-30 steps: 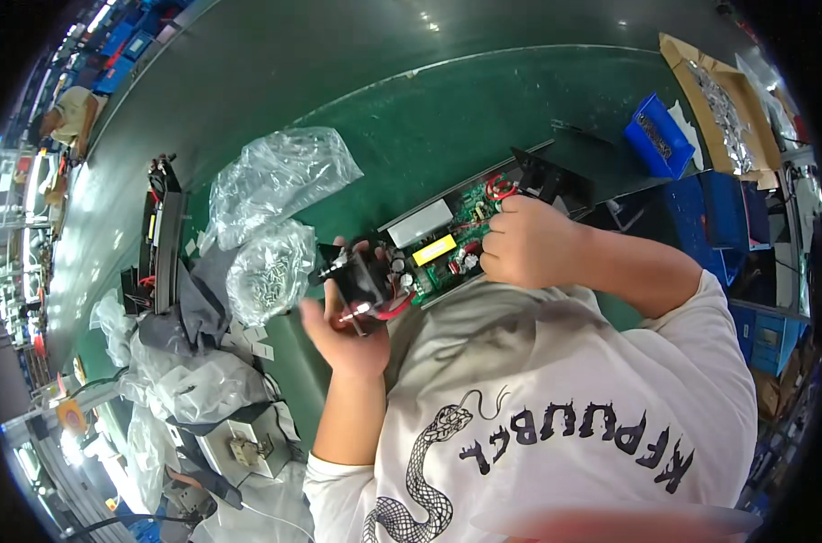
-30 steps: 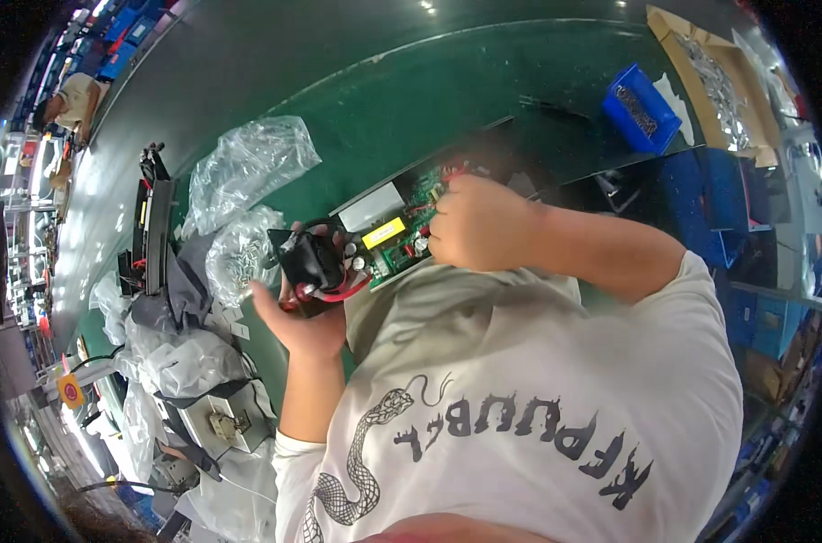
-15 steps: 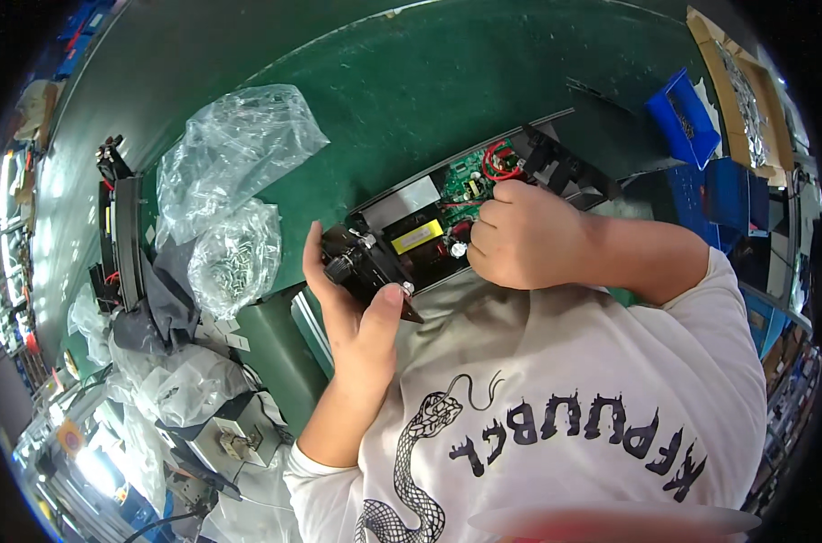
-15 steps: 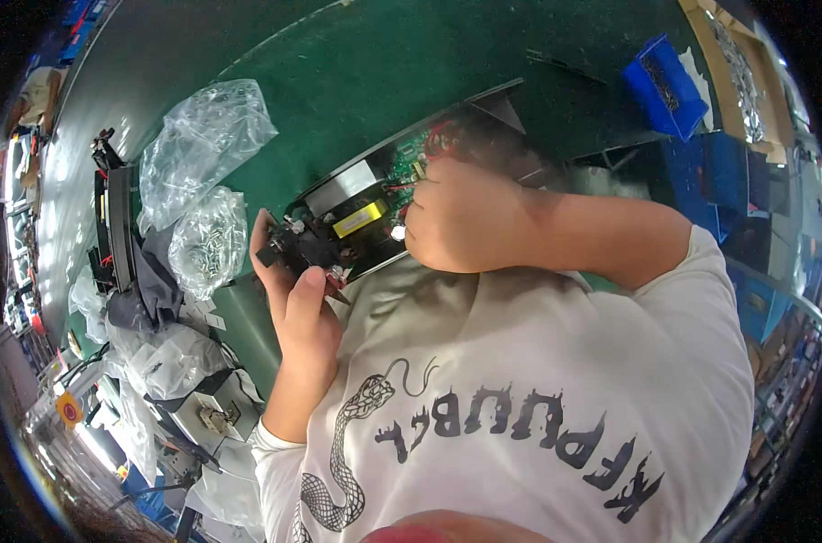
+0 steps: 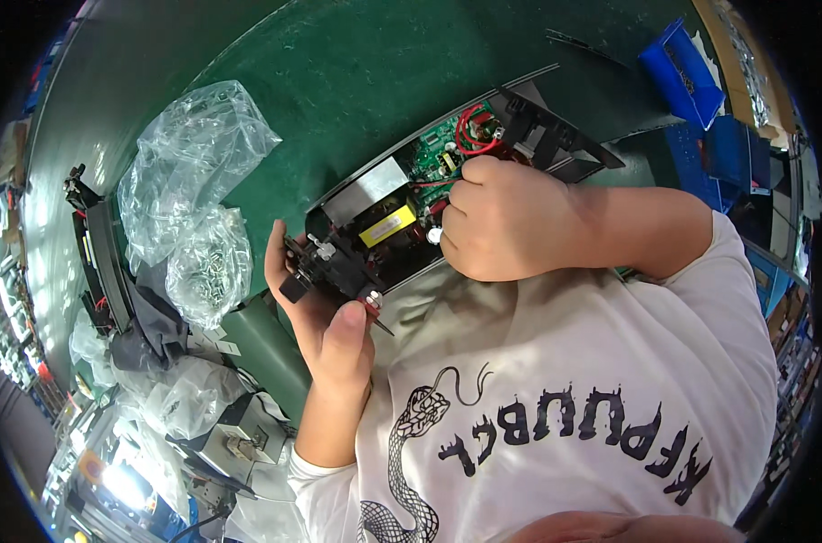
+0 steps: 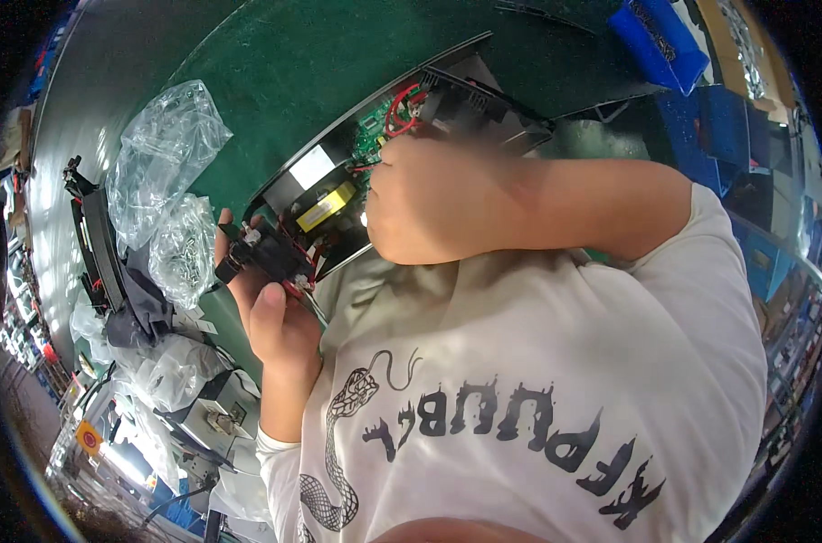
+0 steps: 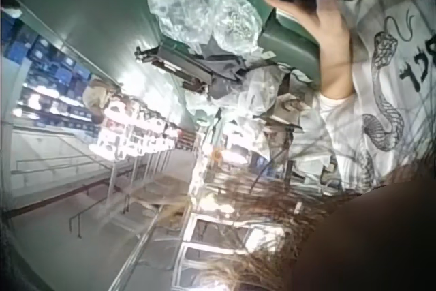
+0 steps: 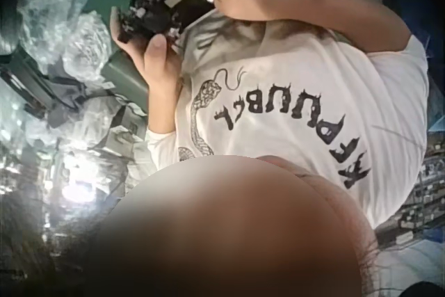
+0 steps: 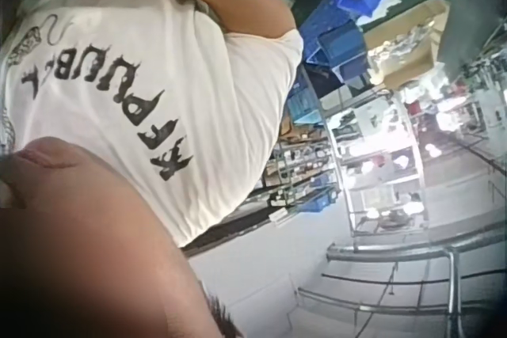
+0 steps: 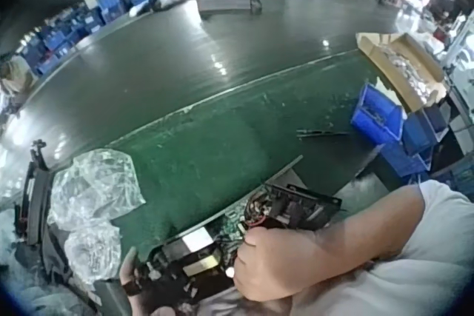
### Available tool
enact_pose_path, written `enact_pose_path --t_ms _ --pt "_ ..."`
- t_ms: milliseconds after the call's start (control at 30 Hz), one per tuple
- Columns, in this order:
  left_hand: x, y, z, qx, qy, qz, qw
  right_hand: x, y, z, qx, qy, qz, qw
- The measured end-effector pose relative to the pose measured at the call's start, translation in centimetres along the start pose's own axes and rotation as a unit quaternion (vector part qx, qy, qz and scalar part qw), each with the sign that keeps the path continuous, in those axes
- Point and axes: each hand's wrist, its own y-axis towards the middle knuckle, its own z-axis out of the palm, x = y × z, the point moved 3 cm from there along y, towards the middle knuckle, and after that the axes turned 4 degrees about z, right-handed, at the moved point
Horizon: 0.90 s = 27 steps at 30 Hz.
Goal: Assembling electronic components, connecting wires, and seating a circuit board into a plastic housing.
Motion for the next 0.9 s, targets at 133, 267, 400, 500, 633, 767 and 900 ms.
enact_pose_path --t_ms 133,267,400,500,633,767,900 --pt "-0.2 0.3 0.7 0.015 -0.001 -0.022 1.0 0.1 0.1 0.0 0.016 0.001 0.002 1.0" --pt "0.5 1.3 0.7 0.019 -0.016 -0.002 1.0 0.0 0.3 0.0 0.005 0.002 0.024 1.0" --pt "-0.7 3.0 -0.3 0.055 0.031 0.012 0.998 -0.1 0.7 0.3 -0.003 -0.028 0.038 0.999" --pt "-3.1 3.6 1.0 0.051 0.141 -0.01 0.989 -0.3 0.4 0.4 0.006 -0.034 0.084 0.996" --pt "-3.3 4.4 -0.5 0.013 0.166 -0.026 0.986 -1.3 -1.8 -1.6 -0.056 -0.043 0.094 0.993" --pt "-2.6 4.3 1.0 -0.036 0.116 -0.065 0.99 -1.8 -2.3 -0.8 -0.063 -0.037 0.071 0.995" --pt "-1.9 3.8 2.0 -0.041 0.033 -0.097 0.994 -1.8 -2.0 -0.9 -0.073 -0.01 0.052 0.996"
